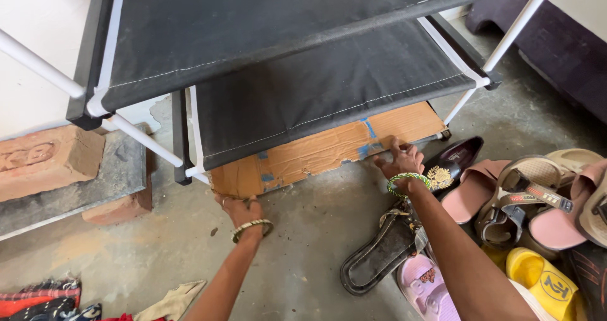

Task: The person uses a broom to sweep dust off several pieces of cardboard lying on the floor. They then pick up the cardboard pieces one by one and place them onto the shelves of a white metal shoe rack. The person adjusts the cardboard to fit the shelves and continues to organize the pile of shoes and other items nearby.

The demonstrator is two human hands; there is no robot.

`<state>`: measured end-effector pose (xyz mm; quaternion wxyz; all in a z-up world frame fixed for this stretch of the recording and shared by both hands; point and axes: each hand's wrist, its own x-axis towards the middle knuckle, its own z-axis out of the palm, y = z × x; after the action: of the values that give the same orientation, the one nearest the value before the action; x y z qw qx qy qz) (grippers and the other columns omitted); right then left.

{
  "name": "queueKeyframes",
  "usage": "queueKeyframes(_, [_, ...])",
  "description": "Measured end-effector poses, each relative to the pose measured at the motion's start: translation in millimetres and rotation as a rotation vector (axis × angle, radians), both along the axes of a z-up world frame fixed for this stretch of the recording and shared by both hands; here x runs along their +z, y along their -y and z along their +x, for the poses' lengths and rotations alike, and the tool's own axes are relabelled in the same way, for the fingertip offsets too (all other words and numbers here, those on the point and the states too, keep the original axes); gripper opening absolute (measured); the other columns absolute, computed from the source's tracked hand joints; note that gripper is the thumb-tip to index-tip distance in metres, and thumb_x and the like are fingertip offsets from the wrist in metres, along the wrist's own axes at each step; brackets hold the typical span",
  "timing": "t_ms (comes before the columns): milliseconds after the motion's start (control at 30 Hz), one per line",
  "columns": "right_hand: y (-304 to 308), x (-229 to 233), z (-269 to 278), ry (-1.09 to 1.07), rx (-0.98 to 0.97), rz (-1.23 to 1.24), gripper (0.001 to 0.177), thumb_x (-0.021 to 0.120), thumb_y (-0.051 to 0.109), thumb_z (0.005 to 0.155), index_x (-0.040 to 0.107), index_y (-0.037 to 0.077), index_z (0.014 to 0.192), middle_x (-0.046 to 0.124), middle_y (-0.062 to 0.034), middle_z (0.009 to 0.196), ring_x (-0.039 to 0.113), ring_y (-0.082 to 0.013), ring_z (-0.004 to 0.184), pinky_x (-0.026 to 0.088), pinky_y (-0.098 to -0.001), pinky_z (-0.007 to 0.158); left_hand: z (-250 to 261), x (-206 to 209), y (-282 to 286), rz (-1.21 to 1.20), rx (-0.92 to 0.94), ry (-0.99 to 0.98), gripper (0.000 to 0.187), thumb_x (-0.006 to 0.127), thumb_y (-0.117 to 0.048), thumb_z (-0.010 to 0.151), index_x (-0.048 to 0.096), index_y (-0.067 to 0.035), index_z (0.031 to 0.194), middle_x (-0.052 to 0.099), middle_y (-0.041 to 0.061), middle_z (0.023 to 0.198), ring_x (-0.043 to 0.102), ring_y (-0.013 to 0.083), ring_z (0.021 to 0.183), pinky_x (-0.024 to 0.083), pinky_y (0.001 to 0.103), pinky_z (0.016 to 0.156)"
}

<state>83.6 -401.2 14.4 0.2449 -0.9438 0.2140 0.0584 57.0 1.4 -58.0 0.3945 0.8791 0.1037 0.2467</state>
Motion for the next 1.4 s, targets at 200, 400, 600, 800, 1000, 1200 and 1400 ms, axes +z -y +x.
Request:
queueKeyframes(200, [-12.5,28.6,-23.9,0.092,0.002,-0.185,0.083,0.068,0.054,0.084,0.038,0.029,0.157,0.032,-0.0108,0.158,0.031,-0.0382,0.137,0.034,-0.0505,0.111,-34.3,51.9,26.0,0.159,-0.11,0.097,0.104,0.063,-0.005,0.079,-0.007,0.026,0.149,-0.016,0.049,0.157,-0.006,0.0558,0.151,0.011,0.062,0.121])
queueKeyframes(400, [-14.2,-5.1,-20.7,0.2,0.034,-0.079,0.05,0.058,0.033,0.098,0.059,0.009,0.141,0.035,-0.019,0.164,0.057,-0.0333,0.127,0.051,-0.0436,0.105,-68.1,80.3,33.0,0.627,-0.226,-0.133,0.096,0.061,-0.026,0.086,0.006,0.015,0.153,-0.007,0.037,0.162,-0.009,0.0502,0.153,0.001,0.066,0.12])
queueKeyframes(600, [7.6,-75.6,-4.5,0.323,0.416,-0.473,0.036,0.053,0.025,0.104,0.061,-0.003,0.127,0.039,-0.0212,0.166,0.041,-0.0329,0.153,0.046,-0.0371,0.118,-51.6,70.9,5.7,0.895,-0.311,-0.417,0.087,0.041,-0.06,0.094,0.011,-0.012,0.16,0.002,0.015,0.169,-0.007,0.0362,0.154,-0.002,0.062,0.119])
queueKeyframes(800, [-6.4,-58.1,-5.8,0.229,0.267,-0.192,0.057,0.042,0.026,0.104,0.035,0.004,0.155,0.035,-0.0221,0.158,0.027,-0.0316,0.152,0.025,-0.0396,0.126,-47.1,114.6,25.6,1.118,-0.242,-0.693,0.089,0.032,-0.072,0.094,0.016,-0.016,0.161,0.01,0.011,0.168,-0.004,0.0365,0.156,-0.008,0.067,0.119])
queueKeyframes(1000, [10.4,-67.8,-1.5,0.15,0.496,-0.565,0.069,0.053,0.033,0.095,0.034,0.001,0.153,0.02,-0.0179,0.168,0.019,-0.0355,0.155,0.015,-0.04,0.128,-38.4,120.5,29.3,1.176,-0.254,-0.698,0.101,0.032,-0.081,0.091,0.02,-0.01,0.162,0.02,0.014,0.165,0.004,0.0401,0.153,-0.009,0.063,0.118])
queueKeyframes(1200, [-4.2,-43.6,0.0,-0.006,0.382,-0.439,0.078,0.06,0.033,0.092,0.027,0.006,0.158,0.016,-0.0113,0.169,0.018,-0.0351,0.153,0.019,-0.0454,0.123,-29.3,121.1,28.4,1.098,-0.3,-0.78,0.103,0.026,-0.084,0.09,0.018,-0.01,0.161,0.016,0.015,0.166,0.005,0.0379,0.154,-0.013,0.064,0.117])
queueKeyframes(1400, [10.4,-33.3,1.6,-0.08,0.431,-0.355,0.084,0.066,0.044,0.092,0.029,0.007,0.158,0.023,-0.0141,0.167,0.022,-0.0373,0.153,0.023,-0.0419,0.126,-23.2,127.4,17.1,0.935,-0.416,-0.878,0.104,0.029,-0.086,0.09,0.02,-0.011,0.162,0.011,0.013,0.169,0.004,0.0267,0.157,-0.014,0.064,0.12])
